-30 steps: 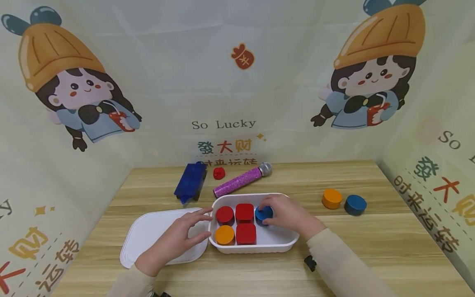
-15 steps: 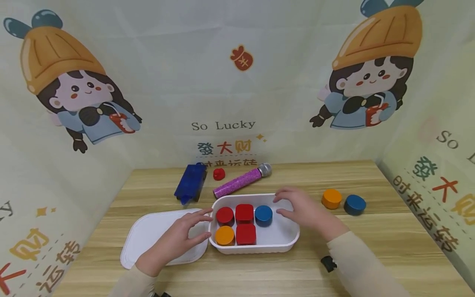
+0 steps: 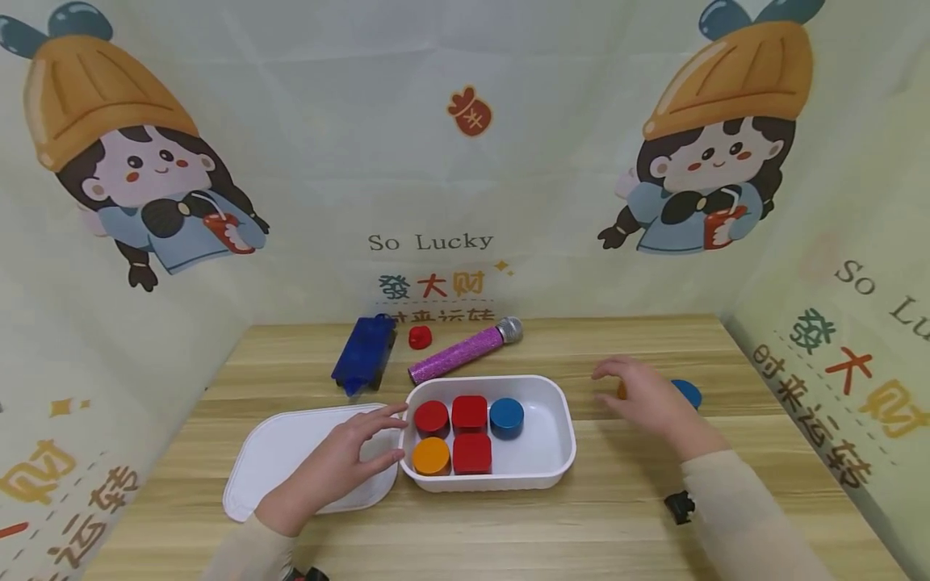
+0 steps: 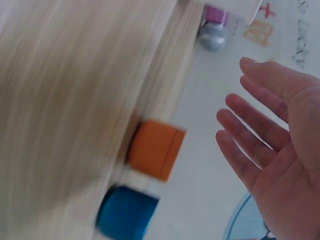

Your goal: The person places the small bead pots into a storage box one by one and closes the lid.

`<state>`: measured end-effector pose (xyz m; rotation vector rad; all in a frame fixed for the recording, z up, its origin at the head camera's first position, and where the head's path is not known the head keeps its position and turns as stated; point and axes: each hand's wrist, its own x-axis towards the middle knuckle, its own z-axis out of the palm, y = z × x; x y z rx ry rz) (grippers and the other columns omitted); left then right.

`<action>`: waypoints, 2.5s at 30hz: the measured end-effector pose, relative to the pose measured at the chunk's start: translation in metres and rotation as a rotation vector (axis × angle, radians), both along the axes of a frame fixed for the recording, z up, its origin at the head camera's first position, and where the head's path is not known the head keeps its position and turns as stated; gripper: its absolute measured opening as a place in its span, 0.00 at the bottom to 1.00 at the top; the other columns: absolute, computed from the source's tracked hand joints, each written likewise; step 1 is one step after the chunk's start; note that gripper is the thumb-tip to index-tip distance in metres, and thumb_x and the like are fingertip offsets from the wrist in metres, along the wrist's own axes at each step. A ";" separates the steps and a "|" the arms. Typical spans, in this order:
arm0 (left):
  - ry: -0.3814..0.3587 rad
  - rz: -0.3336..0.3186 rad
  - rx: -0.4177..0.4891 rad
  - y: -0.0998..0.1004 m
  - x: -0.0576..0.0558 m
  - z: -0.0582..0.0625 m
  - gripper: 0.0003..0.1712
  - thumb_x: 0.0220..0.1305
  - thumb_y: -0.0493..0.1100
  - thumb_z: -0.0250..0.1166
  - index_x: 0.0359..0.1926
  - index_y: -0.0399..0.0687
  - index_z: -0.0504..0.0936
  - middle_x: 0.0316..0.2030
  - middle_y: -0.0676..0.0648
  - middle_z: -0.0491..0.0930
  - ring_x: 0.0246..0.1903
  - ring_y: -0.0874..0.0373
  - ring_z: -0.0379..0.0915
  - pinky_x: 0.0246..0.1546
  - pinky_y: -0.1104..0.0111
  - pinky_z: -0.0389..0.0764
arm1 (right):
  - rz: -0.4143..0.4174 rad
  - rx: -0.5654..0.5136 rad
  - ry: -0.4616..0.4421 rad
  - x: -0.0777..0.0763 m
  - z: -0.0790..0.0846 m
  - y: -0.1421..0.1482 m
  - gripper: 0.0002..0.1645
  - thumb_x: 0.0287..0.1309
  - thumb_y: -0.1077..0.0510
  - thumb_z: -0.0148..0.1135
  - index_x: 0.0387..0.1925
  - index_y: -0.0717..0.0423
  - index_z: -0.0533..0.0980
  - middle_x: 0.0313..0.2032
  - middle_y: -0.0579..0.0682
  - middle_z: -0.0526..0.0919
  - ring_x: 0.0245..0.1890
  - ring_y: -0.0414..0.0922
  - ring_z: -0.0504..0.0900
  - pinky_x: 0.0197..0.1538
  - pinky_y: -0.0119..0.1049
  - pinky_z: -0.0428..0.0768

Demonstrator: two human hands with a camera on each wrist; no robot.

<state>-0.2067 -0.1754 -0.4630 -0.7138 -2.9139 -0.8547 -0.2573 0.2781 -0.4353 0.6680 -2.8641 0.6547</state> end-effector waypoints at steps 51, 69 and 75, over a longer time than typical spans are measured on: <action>0.020 -0.021 0.006 0.001 -0.001 0.002 0.24 0.68 0.50 0.71 0.62 0.50 0.83 0.73 0.48 0.72 0.70 0.43 0.70 0.71 0.43 0.70 | -0.037 0.026 0.105 0.027 0.032 -0.007 0.23 0.55 0.55 0.79 0.51 0.57 0.84 0.53 0.60 0.87 0.54 0.61 0.84 0.58 0.62 0.82; -0.022 0.002 0.028 0.001 -0.001 0.002 0.23 0.67 0.49 0.71 0.61 0.50 0.83 0.73 0.49 0.71 0.71 0.43 0.69 0.72 0.43 0.69 | 0.297 0.027 -0.031 0.040 0.033 -0.069 0.21 0.51 0.60 0.80 0.48 0.54 0.87 0.53 0.53 0.88 0.53 0.55 0.86 0.56 0.51 0.87; -0.014 0.007 0.027 0.000 0.003 -0.001 0.22 0.68 0.50 0.71 0.61 0.51 0.84 0.73 0.50 0.71 0.72 0.43 0.69 0.72 0.43 0.69 | 0.337 0.072 -0.154 0.036 0.022 -0.082 0.20 0.51 0.59 0.80 0.48 0.53 0.88 0.52 0.50 0.88 0.52 0.52 0.85 0.53 0.46 0.88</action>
